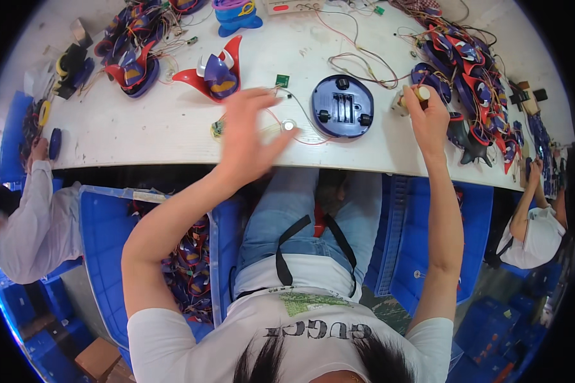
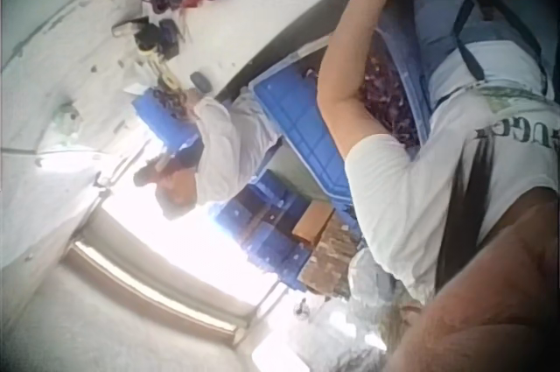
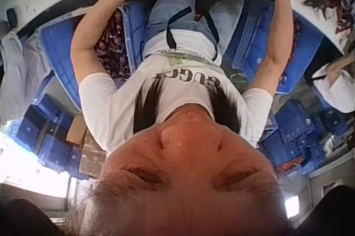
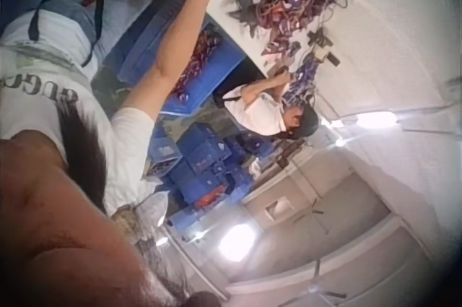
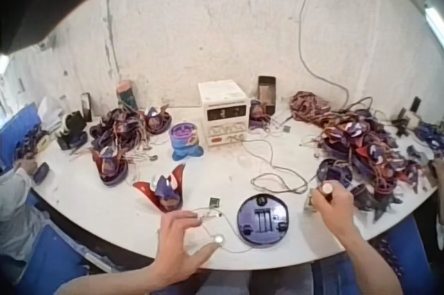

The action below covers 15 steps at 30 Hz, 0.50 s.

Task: Assembling and testing small electronic motor units by connecting wires and using a testing fixture.

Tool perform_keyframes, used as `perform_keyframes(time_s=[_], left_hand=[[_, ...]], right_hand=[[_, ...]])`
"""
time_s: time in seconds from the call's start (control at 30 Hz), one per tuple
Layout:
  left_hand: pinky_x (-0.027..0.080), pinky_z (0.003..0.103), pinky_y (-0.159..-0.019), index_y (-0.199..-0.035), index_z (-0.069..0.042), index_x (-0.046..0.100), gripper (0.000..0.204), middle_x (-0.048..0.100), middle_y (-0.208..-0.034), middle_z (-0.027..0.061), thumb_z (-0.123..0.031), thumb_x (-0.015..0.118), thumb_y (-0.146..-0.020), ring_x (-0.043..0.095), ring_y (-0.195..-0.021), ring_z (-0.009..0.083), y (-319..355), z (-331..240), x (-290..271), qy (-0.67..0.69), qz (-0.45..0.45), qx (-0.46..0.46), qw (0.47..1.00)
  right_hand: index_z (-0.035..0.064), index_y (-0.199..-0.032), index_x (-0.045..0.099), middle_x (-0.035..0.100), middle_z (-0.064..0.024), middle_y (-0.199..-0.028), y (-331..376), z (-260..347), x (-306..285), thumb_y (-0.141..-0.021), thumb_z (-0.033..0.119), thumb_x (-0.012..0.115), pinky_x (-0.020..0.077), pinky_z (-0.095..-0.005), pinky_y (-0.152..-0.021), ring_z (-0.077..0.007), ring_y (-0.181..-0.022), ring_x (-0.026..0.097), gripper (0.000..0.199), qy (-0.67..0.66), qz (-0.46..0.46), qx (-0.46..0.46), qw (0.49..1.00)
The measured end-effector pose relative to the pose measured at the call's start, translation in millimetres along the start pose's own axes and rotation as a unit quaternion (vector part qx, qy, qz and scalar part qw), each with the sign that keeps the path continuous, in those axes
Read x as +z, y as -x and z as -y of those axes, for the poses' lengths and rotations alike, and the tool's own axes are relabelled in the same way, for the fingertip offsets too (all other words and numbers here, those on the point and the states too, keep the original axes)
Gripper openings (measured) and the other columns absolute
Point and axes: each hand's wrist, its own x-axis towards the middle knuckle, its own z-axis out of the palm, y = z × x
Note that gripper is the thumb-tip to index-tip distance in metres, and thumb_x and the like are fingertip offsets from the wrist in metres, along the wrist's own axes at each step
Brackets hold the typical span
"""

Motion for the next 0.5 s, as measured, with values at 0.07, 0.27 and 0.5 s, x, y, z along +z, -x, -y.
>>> perform_keyframes(time_s=[0.07,0.27,0.5], left_hand=[[0.039,0.039,-0.096,-0.118,0.002,0.049,0.058,0.049,-0.119,0.0199,-0.026,0.077,-0.075,0.048,-0.108,0.0315,13.4,12.2,-32.5,0.011,-0.056,-0.155,0.986],[0.040,0.039,-0.092,-0.093,0.005,0.058,0.057,0.051,-0.109,0.0203,-0.045,0.076,-0.073,0.047,-0.107,0.0314,1.5,73.9,-59.7,-0.117,-0.030,-0.239,0.963],[0.031,0.046,-0.103,-0.118,0.001,0.060,0.073,0.044,-0.129,0.0245,-0.050,0.077,-0.070,0.042,-0.117,0.0313,-38.4,97.8,-54.6,0.020,0.073,-0.379,0.922]], right_hand=[[0.0008,-0.105,0.061,0.064,-0.0073,-0.087,-2.2,-5.2,2.9,-0.086,0.023,0.068,0.0442,-0.0242,-0.062,-0.0140,-0.067,0.053,0.030,-0.012,0.007,0.031,0.999],[0.0048,-0.119,0.055,0.053,-0.0076,-0.107,42.7,65.7,23.3,-0.085,0.016,0.063,0.0416,-0.0296,-0.074,-0.0206,-0.085,0.046,0.037,0.008,-0.036,-0.149,0.988],[0.0105,-0.120,0.054,0.054,-0.0098,-0.117,51.4,164.1,169.8,-0.078,0.012,0.065,0.0435,-0.0340,-0.091,-0.0240,-0.102,0.052,0.043,0.117,0.316,-0.491,0.803]])
